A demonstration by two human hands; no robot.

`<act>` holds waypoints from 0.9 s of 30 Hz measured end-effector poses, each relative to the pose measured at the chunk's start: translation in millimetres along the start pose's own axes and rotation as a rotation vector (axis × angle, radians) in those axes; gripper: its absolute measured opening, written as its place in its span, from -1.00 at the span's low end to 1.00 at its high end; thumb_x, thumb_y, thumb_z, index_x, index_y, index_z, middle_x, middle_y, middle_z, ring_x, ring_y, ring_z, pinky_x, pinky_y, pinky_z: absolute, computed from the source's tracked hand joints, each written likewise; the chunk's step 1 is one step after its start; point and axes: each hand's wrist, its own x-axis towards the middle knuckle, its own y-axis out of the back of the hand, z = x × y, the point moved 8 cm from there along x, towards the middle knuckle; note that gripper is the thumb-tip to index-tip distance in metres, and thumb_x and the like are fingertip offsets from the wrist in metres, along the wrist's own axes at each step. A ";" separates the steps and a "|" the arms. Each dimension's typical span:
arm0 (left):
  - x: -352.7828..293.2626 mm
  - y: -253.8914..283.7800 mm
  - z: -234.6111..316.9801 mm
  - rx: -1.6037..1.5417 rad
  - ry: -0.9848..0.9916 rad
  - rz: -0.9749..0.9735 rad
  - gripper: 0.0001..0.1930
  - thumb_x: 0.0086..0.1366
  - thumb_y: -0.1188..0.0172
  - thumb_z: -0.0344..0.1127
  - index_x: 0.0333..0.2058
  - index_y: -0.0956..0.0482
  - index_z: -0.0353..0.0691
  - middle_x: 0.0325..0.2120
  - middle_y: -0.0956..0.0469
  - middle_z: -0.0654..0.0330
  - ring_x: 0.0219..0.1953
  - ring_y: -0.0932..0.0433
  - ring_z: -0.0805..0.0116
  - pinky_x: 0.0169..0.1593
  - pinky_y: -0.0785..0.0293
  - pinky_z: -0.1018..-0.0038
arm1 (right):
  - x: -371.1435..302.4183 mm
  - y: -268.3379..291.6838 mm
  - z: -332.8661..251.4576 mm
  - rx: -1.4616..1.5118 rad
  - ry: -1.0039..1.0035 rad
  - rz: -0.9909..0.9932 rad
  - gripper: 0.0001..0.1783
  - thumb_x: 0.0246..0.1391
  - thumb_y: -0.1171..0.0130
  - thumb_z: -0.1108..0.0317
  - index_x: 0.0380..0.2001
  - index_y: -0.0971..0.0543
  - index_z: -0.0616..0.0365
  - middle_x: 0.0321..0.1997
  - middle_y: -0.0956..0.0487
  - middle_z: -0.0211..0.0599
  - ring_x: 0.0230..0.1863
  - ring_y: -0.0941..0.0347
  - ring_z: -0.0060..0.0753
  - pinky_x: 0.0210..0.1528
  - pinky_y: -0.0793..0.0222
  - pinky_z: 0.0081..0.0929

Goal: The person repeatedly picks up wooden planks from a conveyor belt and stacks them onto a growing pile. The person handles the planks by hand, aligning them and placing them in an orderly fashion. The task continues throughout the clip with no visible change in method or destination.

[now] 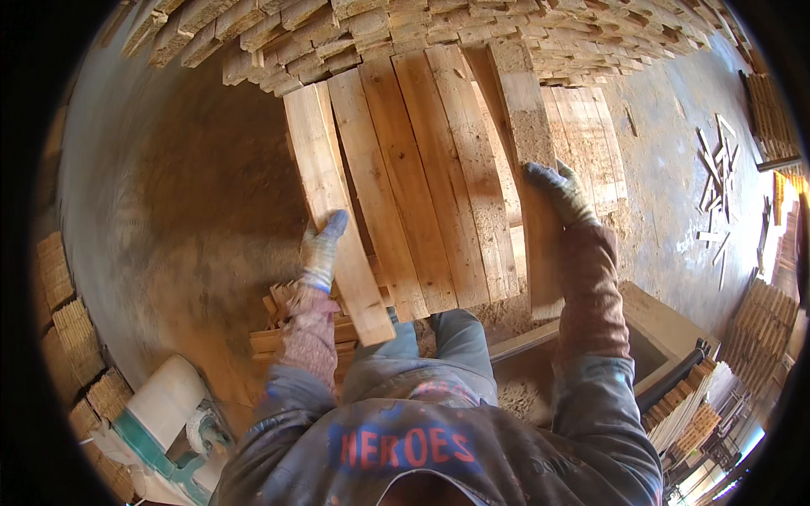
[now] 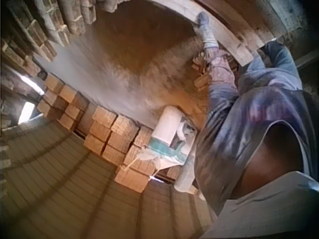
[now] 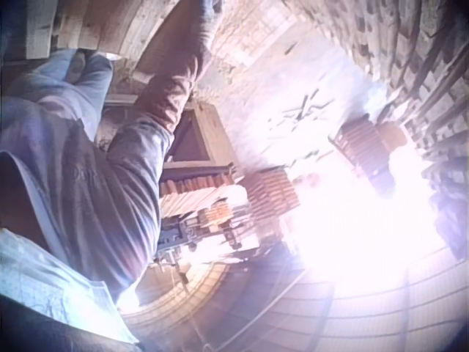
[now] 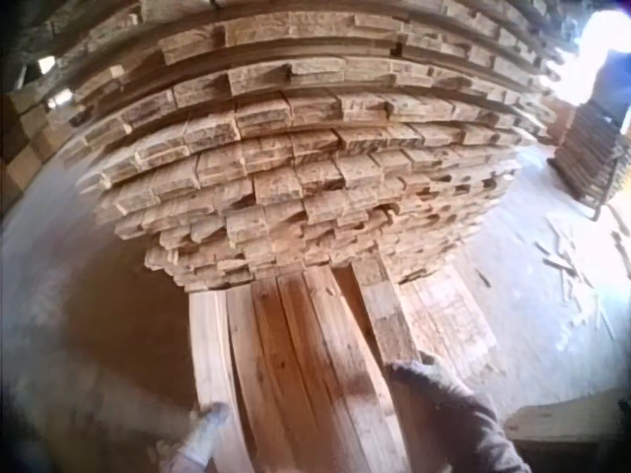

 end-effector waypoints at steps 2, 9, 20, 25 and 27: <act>2.2 100.5 -96.8 -0.781 0.131 -0.119 -0.34 0.29 -0.38 0.01 0.19 -0.48 -0.35 0.05 -0.58 0.03 0.11 -0.58 0.16 0.24 -0.54 0.35 | 2.3 -43.8 -3.9 -0.036 -0.030 -0.148 -0.37 0.05 -0.51 0.09 0.06 -0.57 0.29 -0.06 -0.70 -0.23 -0.09 -0.64 -0.38 0.00 -0.60 -0.39; -34.2 -72.0 23.8 0.006 0.057 -0.198 -0.22 0.20 -0.46 0.06 0.26 -0.41 -0.28 0.12 -0.55 0.00 0.14 -0.54 0.22 0.28 -0.42 0.35 | 23.0 -43.2 49.3 0.093 -0.117 -0.058 0.28 -0.16 -0.63 0.24 0.43 0.00 0.52 0.17 -0.59 0.08 0.15 -0.56 -0.18 0.25 -0.45 -0.25; -63.0 -83.2 18.0 -0.056 0.096 -0.335 -0.54 0.43 -0.19 -0.17 0.15 -0.51 -0.38 0.06 -0.61 0.16 0.15 -0.55 0.37 0.26 -0.47 0.45 | 22.9 -85.9 76.9 0.046 -0.184 -0.283 0.52 -0.13 -0.63 0.04 0.51 0.32 0.36 0.21 -0.57 0.02 0.31 -0.41 -0.30 0.43 -0.16 -0.36; -14.1 -118.9 -4.2 -0.112 -0.029 -0.500 -0.44 0.42 -0.19 0.02 0.19 -0.51 -0.32 0.10 -0.58 0.17 0.15 -0.51 0.38 0.27 -0.41 0.41 | 38.4 -91.2 78.5 0.015 -0.078 -0.426 0.53 -0.21 -0.67 0.08 0.54 0.27 0.24 0.34 -0.43 0.09 0.29 -0.42 -0.24 0.33 -0.28 -0.37; -12.3 -111.2 -7.3 -0.189 -0.047 -0.527 -0.38 0.45 -0.13 0.08 0.26 -0.45 -0.31 0.20 -0.51 0.14 0.24 -0.45 0.34 0.36 -0.32 0.39 | 25.7 -118.6 66.0 0.114 -0.163 -0.363 0.48 -0.22 -0.66 0.13 0.54 0.19 0.24 0.33 -0.44 0.10 0.29 -0.43 -0.20 0.33 -0.29 -0.37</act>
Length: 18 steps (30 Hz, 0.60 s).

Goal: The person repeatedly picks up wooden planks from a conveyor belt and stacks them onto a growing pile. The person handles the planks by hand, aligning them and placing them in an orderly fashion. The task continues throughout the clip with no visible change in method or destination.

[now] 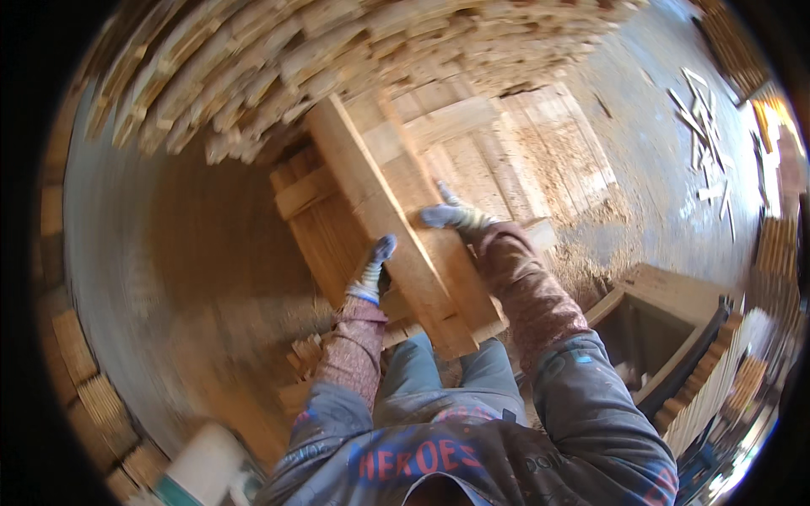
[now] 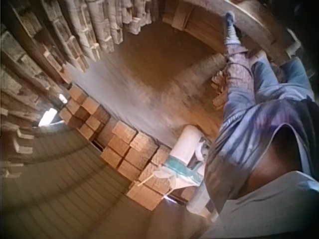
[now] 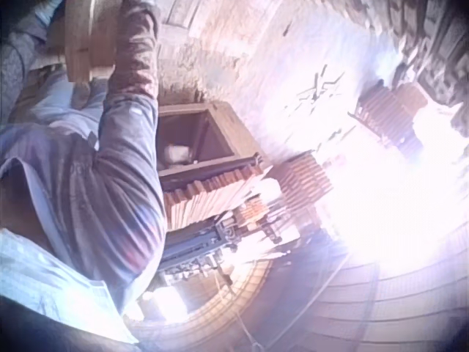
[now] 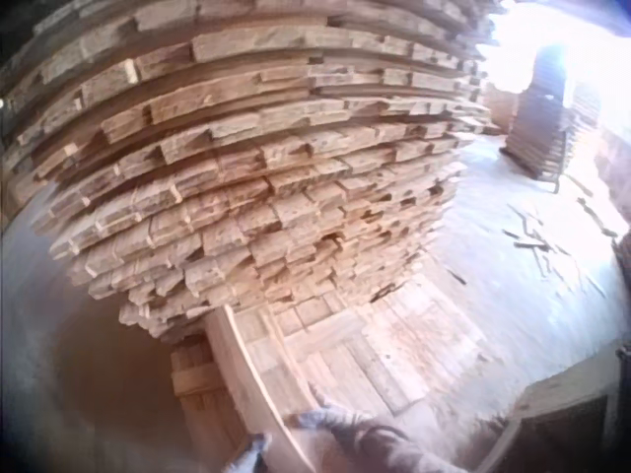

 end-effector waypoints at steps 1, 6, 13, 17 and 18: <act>-0.7 -6.5 -0.2 0.132 0.224 0.147 -0.32 0.49 -0.05 0.13 0.35 -0.35 -0.29 0.34 -0.35 0.10 0.35 -0.32 0.30 0.44 -0.20 0.39 | -11.3 -6.2 -4.6 0.024 0.004 0.086 0.46 -0.23 -0.66 0.15 0.54 0.15 0.25 0.30 -0.47 0.09 0.28 -0.44 -0.18 0.34 -0.28 -0.37; -25.3 -36.6 34.2 0.028 0.217 0.103 -0.38 0.39 -0.15 0.20 0.24 -0.39 -0.07 0.18 -0.41 0.22 0.19 -0.41 0.27 0.29 -0.38 0.30 | -83.6 2.8 -13.4 0.083 0.259 0.223 0.28 -0.18 -0.59 0.00 0.49 -0.09 0.26 0.28 -0.49 -0.01 0.36 -0.32 -0.22 0.39 -0.21 -0.38; -24.0 -200.3 90.7 -0.020 0.196 -0.525 -0.41 0.42 -0.13 0.11 0.27 -0.34 -0.11 0.17 -0.44 0.15 0.17 -0.44 0.21 0.28 -0.40 0.21 | -490.9 23.3 -46.4 0.342 0.650 0.642 0.07 -0.08 -0.52 0.11 0.45 -0.19 0.08 0.27 -0.40 -0.23 0.31 -0.25 -0.35 0.39 -0.15 -0.39; -49.3 -320.7 91.0 0.062 0.291 -0.846 -0.36 0.40 -0.15 0.11 0.29 -0.33 -0.16 0.17 -0.46 0.10 0.15 -0.47 0.16 0.27 -0.43 0.19 | -720.2 -45.2 43.7 0.406 0.992 1.247 0.04 -0.01 -0.46 0.15 0.48 -0.16 0.05 0.24 -0.49 -0.21 0.19 -0.45 -0.38 0.24 -0.41 -0.36; -56.1 -350.0 94.2 0.078 0.302 -0.924 -0.35 0.40 -0.15 0.11 0.29 -0.33 -0.17 0.17 -0.47 0.09 0.15 -0.48 0.15 0.26 -0.44 0.18 | -752.7 -84.8 58.8 0.442 1.055 1.380 0.04 -0.02 -0.48 0.10 0.46 -0.18 0.07 0.19 -0.52 -0.22 0.14 -0.48 -0.41 0.19 -0.46 -0.37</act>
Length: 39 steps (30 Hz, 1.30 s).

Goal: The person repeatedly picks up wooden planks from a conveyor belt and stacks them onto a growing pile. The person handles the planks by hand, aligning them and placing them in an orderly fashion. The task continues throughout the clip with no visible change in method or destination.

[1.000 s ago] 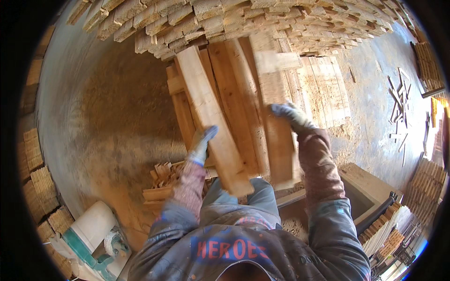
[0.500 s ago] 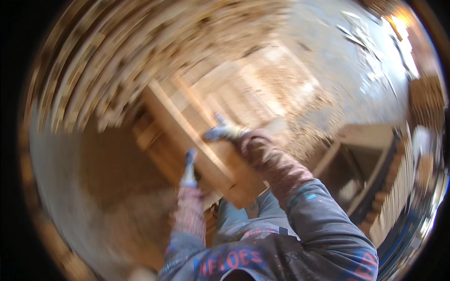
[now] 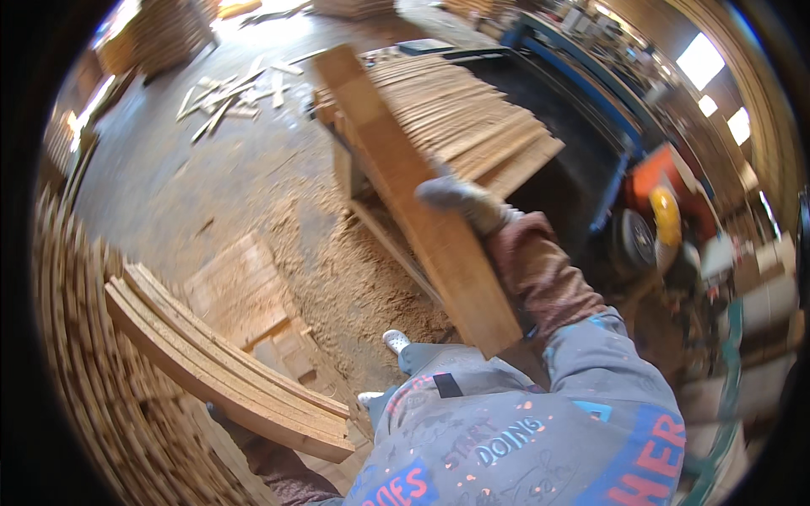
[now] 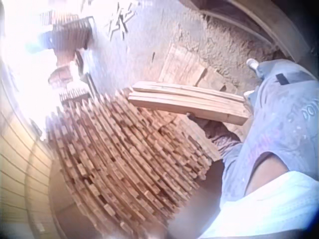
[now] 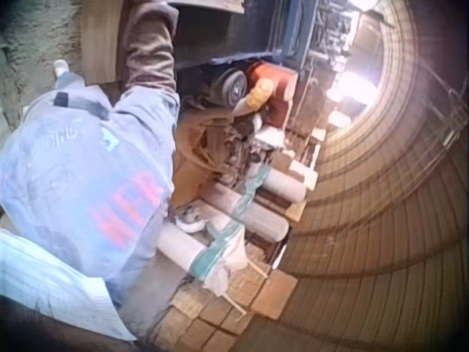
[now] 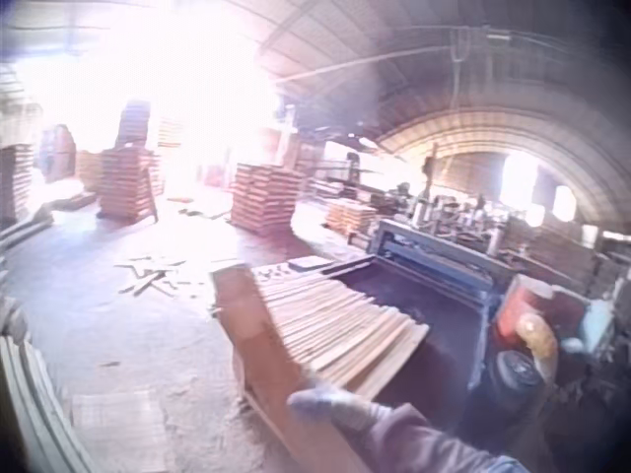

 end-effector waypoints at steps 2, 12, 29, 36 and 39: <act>30.7 -54.5 11.5 0.043 0.024 -0.133 -0.33 0.39 -0.16 0.11 0.30 -0.32 -0.20 0.17 -0.48 0.07 0.15 -0.49 0.12 0.26 -0.45 0.17 | -53.1 67.4 -32.3 -0.052 0.128 0.271 0.06 -0.05 -0.52 -0.01 0.42 -0.22 0.12 0.10 -0.57 -0.24 0.05 -0.53 -0.47 0.11 -0.54 -0.39; 56.0 -387.8 -90.0 0.129 0.454 -0.667 -0.22 0.29 -0.29 0.13 0.30 -0.35 -0.29 0.15 -0.54 0.04 0.13 -0.55 0.09 0.21 -0.52 0.17 | -170.1 368.8 31.1 -0.387 -0.547 1.570 0.57 -0.32 -0.49 -0.45 0.57 0.22 -0.11 0.59 0.18 0.31 0.57 0.24 0.45 0.58 0.27 0.20; -179.2 -790.5 -367.2 1.236 0.189 -1.485 0.40 -0.03 -0.51 0.24 0.53 0.33 -0.08 0.14 -0.36 -0.25 0.18 -0.41 -0.08 0.24 -0.41 0.17 | -252.0 348.9 -46.2 0.329 0.577 0.988 0.39 -0.01 -0.43 -0.32 0.54 0.19 0.16 0.29 -0.40 -0.07 0.36 -0.28 -0.26 0.35 -0.29 -0.29; -285.2 -778.7 -400.6 1.507 -0.241 -1.872 0.36 -0.04 -0.42 0.45 0.54 0.25 0.07 0.29 -0.15 -0.30 0.35 -0.13 -0.29 0.35 -0.19 -0.13 | -339.9 395.8 5.3 0.378 0.548 1.069 -0.13 0.16 -0.34 -0.01 0.39 -0.23 0.14 0.22 -0.44 -0.24 0.23 -0.40 -0.33 0.28 -0.42 -0.40; -264.8 -760.3 -440.4 1.013 0.166 -1.719 0.13 0.22 -0.44 0.10 0.51 0.12 -0.20 0.24 -0.37 -0.13 0.23 -0.43 0.13 0.25 -0.42 0.32 | -373.6 440.3 66.8 0.288 0.412 1.141 -0.19 0.22 -0.22 0.08 0.42 -0.18 0.14 0.30 -0.33 -0.24 0.31 -0.29 -0.34 0.34 -0.32 -0.40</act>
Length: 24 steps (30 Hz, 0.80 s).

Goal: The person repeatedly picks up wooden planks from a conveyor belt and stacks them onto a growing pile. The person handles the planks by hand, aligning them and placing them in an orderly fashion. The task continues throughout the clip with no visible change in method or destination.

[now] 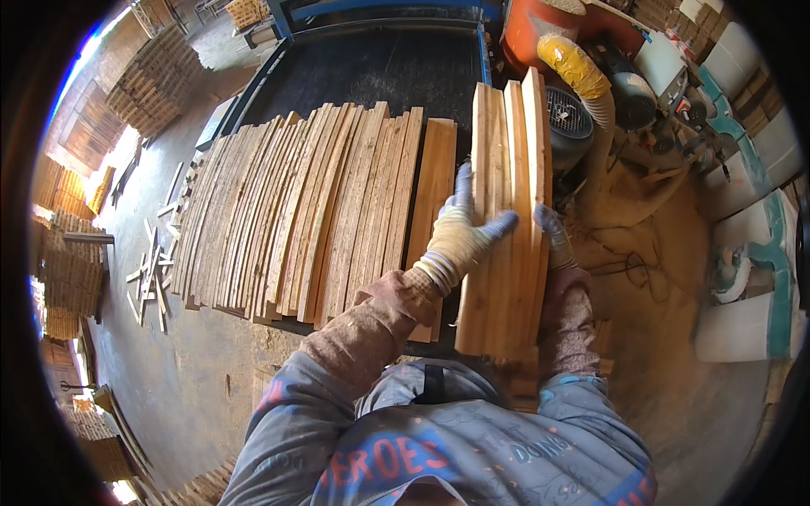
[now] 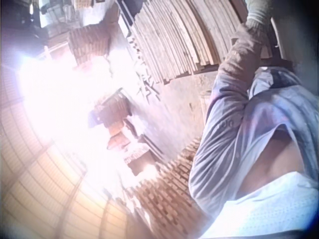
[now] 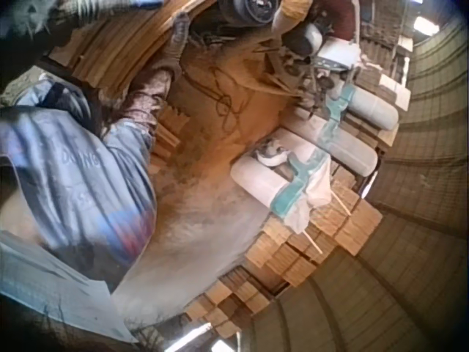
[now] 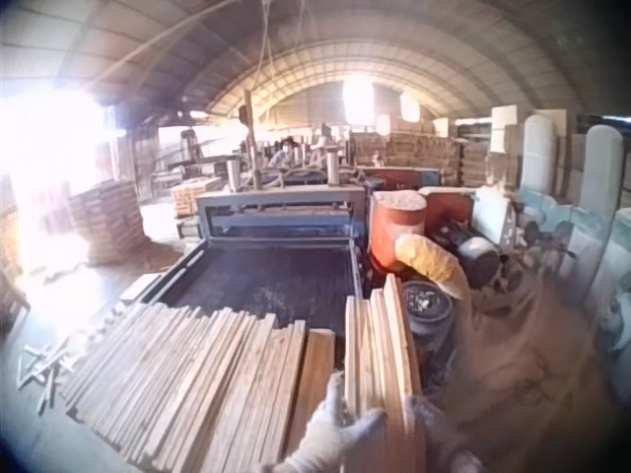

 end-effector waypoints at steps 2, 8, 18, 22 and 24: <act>9.3 -4.5 -35.3 -0.338 0.201 -0.040 -0.09 0.32 -0.39 -0.03 0.43 -0.12 -0.40 0.16 -0.50 0.00 0.17 -0.49 0.32 0.21 -0.42 0.50 | 13.3 55.5 35.3 -0.131 -0.019 0.070 -0.23 0.26 -0.13 0.13 0.44 -0.14 0.13 0.36 -0.26 -0.24 0.36 -0.21 -0.35 0.39 -0.26 -0.41; 5.7 -5.1 -139.6 0.087 0.224 -0.186 0.05 0.27 -0.28 0.25 0.44 -0.03 -0.39 0.35 -0.24 -0.26 0.34 -0.35 0.01 0.32 -0.35 0.28 | 66.9 99.4 152.3 -0.471 0.053 0.010 -0.32 0.39 0.11 0.30 0.50 -0.03 0.12 0.52 -0.05 -0.24 0.52 0.01 -0.37 0.52 -0.07 -0.42; -16.4 -30.7 -125.0 1.380 -0.051 -1.017 0.20 0.14 0.48 0.78 -0.02 -0.72 -0.27 0.13 -0.56 -0.01 0.18 -0.51 0.01 0.30 -0.35 0.24 | 76.0 97.6 146.1 -0.464 0.154 -0.054 -0.60 0.45 0.17 0.37 0.29 -0.22 0.13 0.34 -0.21 -0.29 0.35 -0.15 -0.41 0.38 -0.19 -0.43; -6.8 -29.6 -101.2 1.636 -0.200 -1.088 0.17 0.14 0.38 0.78 0.17 -0.57 -0.24 0.16 -0.54 0.03 0.18 -0.44 0.07 0.22 -0.21 0.16 | 67.7 78.3 118.3 -0.307 0.136 -0.036 -0.72 0.43 0.10 0.34 0.12 -0.40 0.15 0.14 -0.41 -0.33 0.16 -0.35 -0.42 0.23 -0.35 -0.43; -1.2 -18.3 -95.7 1.780 -0.237 -1.114 0.18 0.14 0.34 0.78 0.27 -0.49 -0.22 0.17 -0.53 0.06 0.18 -0.41 0.10 0.18 -0.14 0.12 | 69.6 58.1 117.6 -0.228 0.142 -0.038 -0.75 0.43 0.07 0.33 0.04 -0.49 0.16 0.04 -0.51 -0.35 0.07 -0.45 -0.43 0.16 -0.43 -0.43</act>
